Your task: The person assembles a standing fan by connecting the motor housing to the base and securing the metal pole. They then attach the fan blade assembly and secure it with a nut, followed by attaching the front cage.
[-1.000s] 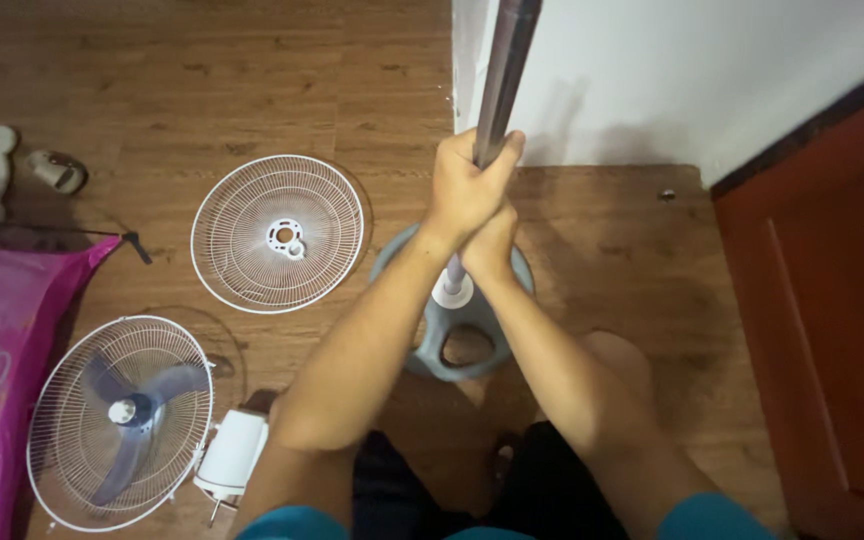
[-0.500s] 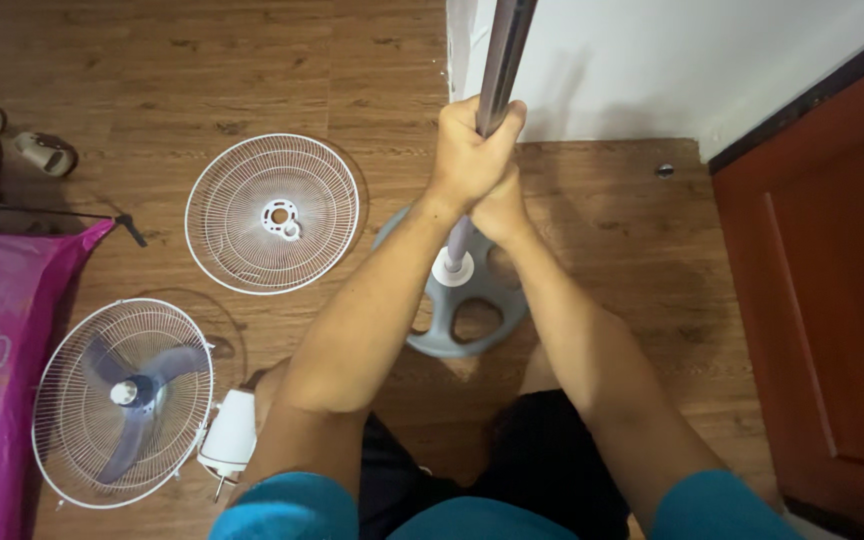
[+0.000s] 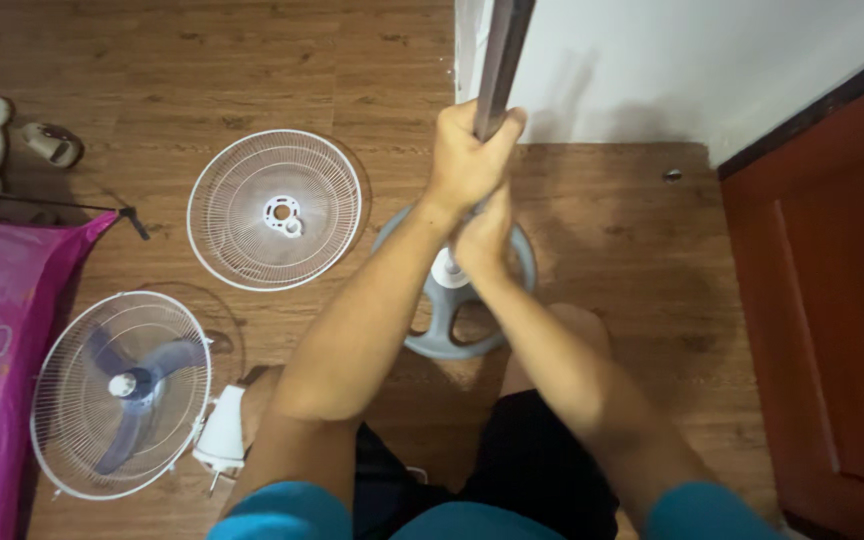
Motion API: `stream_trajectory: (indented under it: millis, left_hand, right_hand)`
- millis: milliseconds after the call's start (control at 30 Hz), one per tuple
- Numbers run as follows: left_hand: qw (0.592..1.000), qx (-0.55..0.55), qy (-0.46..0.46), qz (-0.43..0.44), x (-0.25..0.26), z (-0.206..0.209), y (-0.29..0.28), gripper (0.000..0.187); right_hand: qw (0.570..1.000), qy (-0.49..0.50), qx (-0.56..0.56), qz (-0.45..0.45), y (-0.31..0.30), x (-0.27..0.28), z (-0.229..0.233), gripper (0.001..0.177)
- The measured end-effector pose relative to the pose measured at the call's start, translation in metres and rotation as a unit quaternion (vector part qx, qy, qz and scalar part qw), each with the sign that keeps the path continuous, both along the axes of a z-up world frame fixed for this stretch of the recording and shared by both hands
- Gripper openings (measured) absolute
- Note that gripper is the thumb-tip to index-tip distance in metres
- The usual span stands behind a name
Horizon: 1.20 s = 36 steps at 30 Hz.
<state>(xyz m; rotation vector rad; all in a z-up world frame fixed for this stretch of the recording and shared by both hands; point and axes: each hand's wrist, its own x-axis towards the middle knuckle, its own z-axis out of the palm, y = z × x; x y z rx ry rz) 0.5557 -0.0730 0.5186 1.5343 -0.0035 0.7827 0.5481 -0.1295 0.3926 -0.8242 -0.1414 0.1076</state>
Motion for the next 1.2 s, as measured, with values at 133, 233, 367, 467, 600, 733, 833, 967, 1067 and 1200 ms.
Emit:
stream_trajectory:
  millis: [133, 233, 367, 467, 600, 733, 833, 967, 1067, 1200]
  left_hand:
    - [0.999, -0.038, 0.020, -0.033, -0.002, 0.000, 0.006, 0.031]
    - [0.999, -0.021, 0.019, -0.037, 0.001, 0.002, 0.009, 0.033]
    - [0.999, 0.001, 0.019, -0.035, 0.001, -0.001, 0.010, 0.031]
    - [0.999, -0.001, 0.008, -0.031, 0.002, -0.001, 0.010, 0.030]
    - [0.999, -0.017, 0.024, -0.031, 0.003, 0.002, 0.010, 0.031]
    - [1.000, -0.015, 0.007, -0.021, 0.002, -0.001, 0.007, 0.032]
    - [0.999, -0.018, 0.016, -0.034, 0.002, 0.002, 0.013, 0.031]
    - [0.998, -0.001, 0.038, -0.039, 0.000, 0.000, 0.015, 0.031]
    - [0.999, -0.002, 0.029, -0.038, 0.000, 0.001, 0.017, 0.033]
    - [1.000, 0.008, 0.014, -0.021, 0.003, 0.000, 0.014, 0.036]
  right_hand:
    - [0.959, -0.079, -0.272, 0.000, -0.002, 0.013, -0.003, 0.027]
    - [0.916, -0.170, -0.362, 0.033, -0.007, 0.025, 0.011, 0.018]
    - [0.854, -0.286, -0.360, 0.245, -0.033, 0.071, 0.047, 0.046]
    - [0.843, -0.273, -0.388, 0.255, -0.040, 0.064, 0.053, 0.055]
    - [0.925, -0.240, -0.295, -0.022, -0.017, 0.006, 0.031, 0.054]
    - [0.954, -0.107, -0.277, -0.038, 0.005, -0.014, 0.008, 0.054]
    - [0.940, -0.122, -0.317, 0.022, 0.003, 0.014, 0.011, 0.055]
    - [0.870, -0.221, -0.351, 0.266, -0.030, 0.074, 0.026, 0.055]
    - [0.833, -0.306, -0.370, 0.274, -0.039, 0.080, 0.029, 0.085]
    - [0.920, -0.299, -0.247, 0.060, -0.031, 0.024, 0.013, 0.079]
